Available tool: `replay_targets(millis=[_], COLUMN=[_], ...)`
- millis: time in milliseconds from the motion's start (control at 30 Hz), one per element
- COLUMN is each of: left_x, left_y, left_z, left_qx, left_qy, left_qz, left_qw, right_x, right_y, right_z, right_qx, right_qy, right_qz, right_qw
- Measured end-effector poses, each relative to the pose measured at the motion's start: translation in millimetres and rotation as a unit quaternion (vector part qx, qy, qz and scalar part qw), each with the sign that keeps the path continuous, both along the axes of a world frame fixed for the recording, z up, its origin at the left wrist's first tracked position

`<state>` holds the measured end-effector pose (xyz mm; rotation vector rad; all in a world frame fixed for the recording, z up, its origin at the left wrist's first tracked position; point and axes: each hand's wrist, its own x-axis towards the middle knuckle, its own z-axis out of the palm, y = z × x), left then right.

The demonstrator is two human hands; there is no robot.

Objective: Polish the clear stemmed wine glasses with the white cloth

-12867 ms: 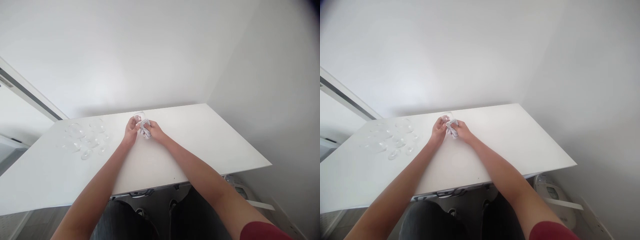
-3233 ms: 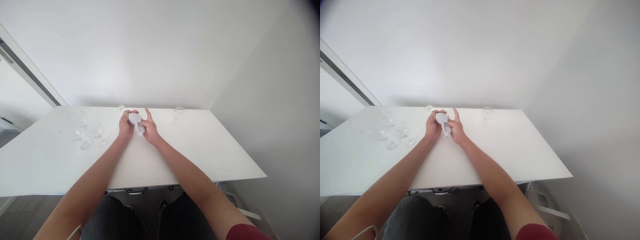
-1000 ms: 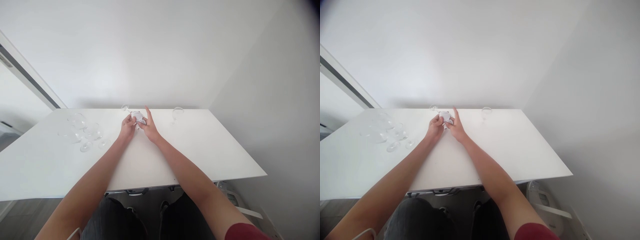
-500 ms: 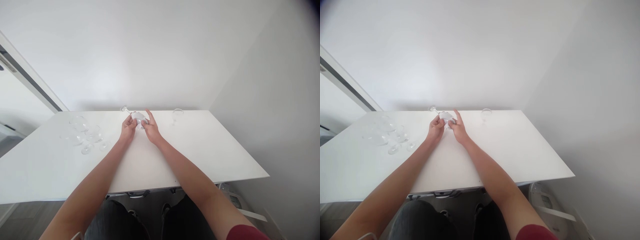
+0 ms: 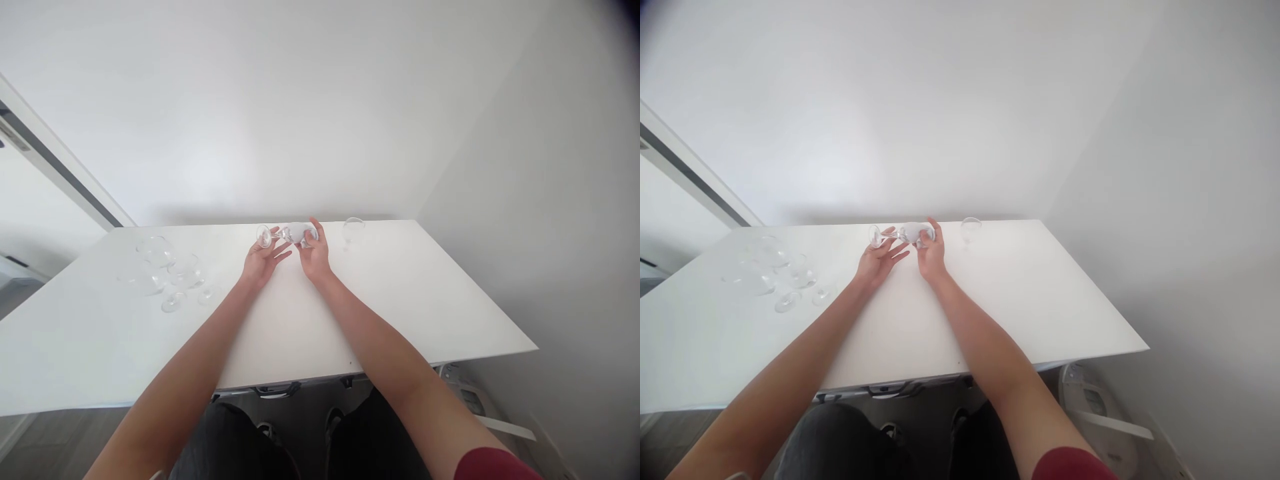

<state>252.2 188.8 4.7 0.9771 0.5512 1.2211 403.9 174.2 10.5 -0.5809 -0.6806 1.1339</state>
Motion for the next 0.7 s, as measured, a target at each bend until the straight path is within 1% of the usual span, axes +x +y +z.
replay_targets(millis=[67,133,200,233,267,333,400,467,500,533,567,600,633,700], left_x=[-1.0,-2.7,-4.4,-5.0,-5.3,-5.0,-3.8,-2.3,-1.7,-1.2,-0.7,-0.3,0.2,1.4], left_y=[1.8,0.5,-3.9,-6.6,-9.1,-12.6,-12.6,-9.6,-7.5,-5.5,-3.6,-2.3,-1.4,-1.3], left_z=[-0.1,1.0,3.0,4.1,5.0,6.1,6.0,4.7,3.8,2.8,1.7,0.6,-0.5,-2.3], left_qx=[-0.054,-0.087,-0.085,-0.075,-0.064,-0.048,-0.037,-0.027,-0.02,-0.012,-0.003,0.007,0.015,0.022], left_qy=[0.007,0.045,0.096,0.116,0.131,0.145,0.143,0.124,0.111,0.099,0.094,0.098,0.108,0.139], left_qz=[-0.044,-0.133,-0.224,-0.248,-0.254,-0.241,-0.204,-0.124,-0.069,-0.015,0.026,0.048,0.051,0.033], left_qw=[0.998,0.986,0.966,0.959,0.956,0.958,0.968,0.984,0.991,0.995,0.995,0.994,0.993,0.989], right_x=[5.2,5.9,3.9,2.7,1.8,1.4,2.2,2.3,1.6,0.4,-1.1,-2.7,-4.1,-5.3], right_y=[-0.2,-3.5,-7.0,-7.9,-8.1,-6.4,-3.3,-0.4,0.7,1.4,1.7,1.7,1.3,-0.2], right_z=[1.5,4.5,6.7,7.1,6.8,4.9,2.1,-0.6,-1.7,-2.7,-3.3,-3.7,-3.6,-2.3], right_qx=[-0.005,0.004,0.011,0.011,0.009,0.005,0.005,-0.001,-0.008,-0.019,-0.03,-0.037,-0.038,-0.017], right_qy=[0.001,-0.033,-0.071,-0.083,-0.088,-0.095,-0.111,-0.124,-0.126,-0.125,-0.121,-0.117,-0.114,-0.105], right_qz=[-0.01,-0.002,0.01,0.008,-0.003,-0.057,-0.132,-0.185,-0.194,-0.192,-0.179,-0.153,-0.113,-0.011], right_qw=[1.0,0.999,0.997,0.996,0.996,0.994,0.985,0.975,0.973,0.973,0.976,0.981,0.986,0.994])
